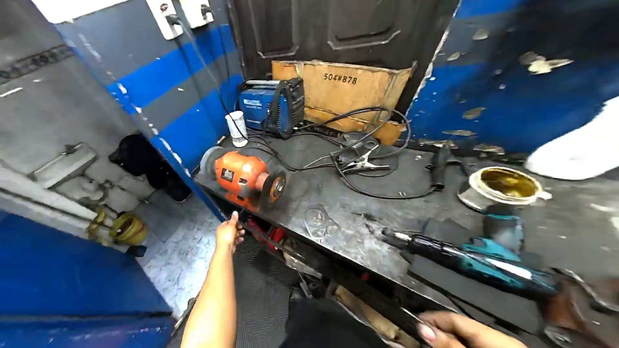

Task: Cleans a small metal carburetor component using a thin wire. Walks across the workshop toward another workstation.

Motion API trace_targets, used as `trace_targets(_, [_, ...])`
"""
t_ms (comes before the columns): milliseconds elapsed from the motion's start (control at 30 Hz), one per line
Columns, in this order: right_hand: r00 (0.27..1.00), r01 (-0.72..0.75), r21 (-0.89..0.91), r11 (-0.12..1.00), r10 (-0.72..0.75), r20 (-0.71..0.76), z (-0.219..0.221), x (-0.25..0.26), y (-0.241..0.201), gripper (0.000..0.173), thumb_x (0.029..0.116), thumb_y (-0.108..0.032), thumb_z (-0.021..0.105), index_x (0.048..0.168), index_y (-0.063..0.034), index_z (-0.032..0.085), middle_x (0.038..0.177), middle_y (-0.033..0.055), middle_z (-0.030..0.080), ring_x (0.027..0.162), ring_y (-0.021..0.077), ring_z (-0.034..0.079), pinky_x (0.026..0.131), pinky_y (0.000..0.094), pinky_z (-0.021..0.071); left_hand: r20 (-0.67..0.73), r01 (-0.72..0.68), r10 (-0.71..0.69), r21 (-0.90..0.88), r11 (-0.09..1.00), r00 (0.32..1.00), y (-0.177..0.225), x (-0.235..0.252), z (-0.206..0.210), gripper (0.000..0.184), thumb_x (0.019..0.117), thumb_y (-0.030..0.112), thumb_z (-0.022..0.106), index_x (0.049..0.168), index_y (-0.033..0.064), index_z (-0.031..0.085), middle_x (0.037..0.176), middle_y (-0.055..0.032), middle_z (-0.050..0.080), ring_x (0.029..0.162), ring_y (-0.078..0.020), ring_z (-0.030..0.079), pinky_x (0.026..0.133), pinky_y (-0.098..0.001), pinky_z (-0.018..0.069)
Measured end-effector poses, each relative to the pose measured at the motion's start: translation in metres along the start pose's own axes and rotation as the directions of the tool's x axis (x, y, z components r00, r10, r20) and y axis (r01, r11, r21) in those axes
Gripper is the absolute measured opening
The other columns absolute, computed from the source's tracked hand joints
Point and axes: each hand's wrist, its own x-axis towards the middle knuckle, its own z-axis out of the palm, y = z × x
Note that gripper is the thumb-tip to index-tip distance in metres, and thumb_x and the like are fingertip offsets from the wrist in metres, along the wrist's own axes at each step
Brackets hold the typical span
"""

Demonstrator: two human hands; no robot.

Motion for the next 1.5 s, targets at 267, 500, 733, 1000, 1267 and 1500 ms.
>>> trace_targets(267, [0.993,-0.11,-0.053,0.992,0.107,-0.055,0.051,0.149,-0.013,0.022,0.0958,-0.046,0.066,0.096,-0.0262,0.077,0.068,-0.0134,0.063,0.057,0.001,0.055,0.052,0.0252,0.047,0.267,0.095,-0.046,-0.175,0.98,0.962,-0.012,0.09,0.029,0.048,0.108,0.052,0.042,0.122,0.0092,0.058,0.093,-0.0077,0.066,0.076,-0.0202,0.066,0.064,-0.0406,0.0578])
trace_targets(500, [0.948,-0.294,-0.12,0.948,0.305,0.088,0.079,0.191,-0.022,0.03,0.1014,-0.041,0.059,0.103,-0.0154,0.075,0.074,-0.0022,0.063,0.065,0.01,0.057,0.064,0.0353,0.0495,0.241,-0.244,0.2,0.166,0.956,0.95,0.008,0.112,0.021,0.035,0.1103,0.025,0.045,0.117,-0.0048,0.06,0.082,-0.0118,0.069,0.068,-0.0205,0.07,0.064,-0.0415,0.0624])
trace_targets(733, [0.928,-0.354,-0.142,0.924,0.366,0.072,0.122,0.209,-0.031,0.028,0.1016,-0.039,0.057,0.102,-0.0159,0.073,0.073,-0.0013,0.062,0.066,0.0132,0.058,0.065,0.0389,0.0489,0.462,-0.22,0.076,0.268,0.938,0.884,0.025,0.106,0.001,0.041,0.111,0.024,0.035,0.093,-0.0007,0.063,0.066,-0.0061,0.065,0.058,-0.0187,0.067,0.057,-0.0384,0.0612])
trace_targets(1000, [0.934,-0.334,0.034,0.942,0.335,-0.122,0.191,0.234,-0.051,0.025,0.0995,-0.037,0.065,0.099,-0.0138,0.075,0.078,-0.004,0.068,0.068,0.0057,0.062,0.066,0.0294,0.0528,0.902,-0.589,0.06,0.228,0.775,0.427,0.078,0.067,-0.02,0.023,0.098,0.033,0.067,0.092,0.0124,0.075,0.083,0.0027,0.072,0.076,-0.0096,0.068,0.074,-0.0349,0.0589])
trace_targets(1267, [0.932,-0.123,0.086,0.989,0.145,-0.332,0.21,0.27,-0.08,0.026,0.102,-0.034,0.062,0.085,-0.0186,0.074,0.062,-0.0094,0.058,0.053,0.0024,0.05,0.05,0.0239,0.0424,0.966,-0.656,-0.046,0.207,0.726,0.255,0.103,0.092,-0.045,0.029,0.0965,0.045,0.069,0.106,0.0173,0.074,0.086,0.0067,0.071,0.076,-0.0058,0.066,0.071,-0.0298,0.0581])
trace_targets(1500, [0.843,-0.484,0.069,0.872,0.486,-0.231,0.228,0.249,-0.012,0.035,0.1021,-0.035,0.056,0.074,-0.0157,0.066,0.06,-0.0048,0.052,0.055,0.0096,0.05,0.055,0.0348,0.0425,0.931,-0.544,-0.125,0.305,0.782,0.343,0.091,0.09,-0.037,0.029,0.0981,0.038,0.066,0.11,0.0121,0.073,0.093,0.002,0.073,0.084,-0.0107,0.07,0.079,-0.0335,0.0597])
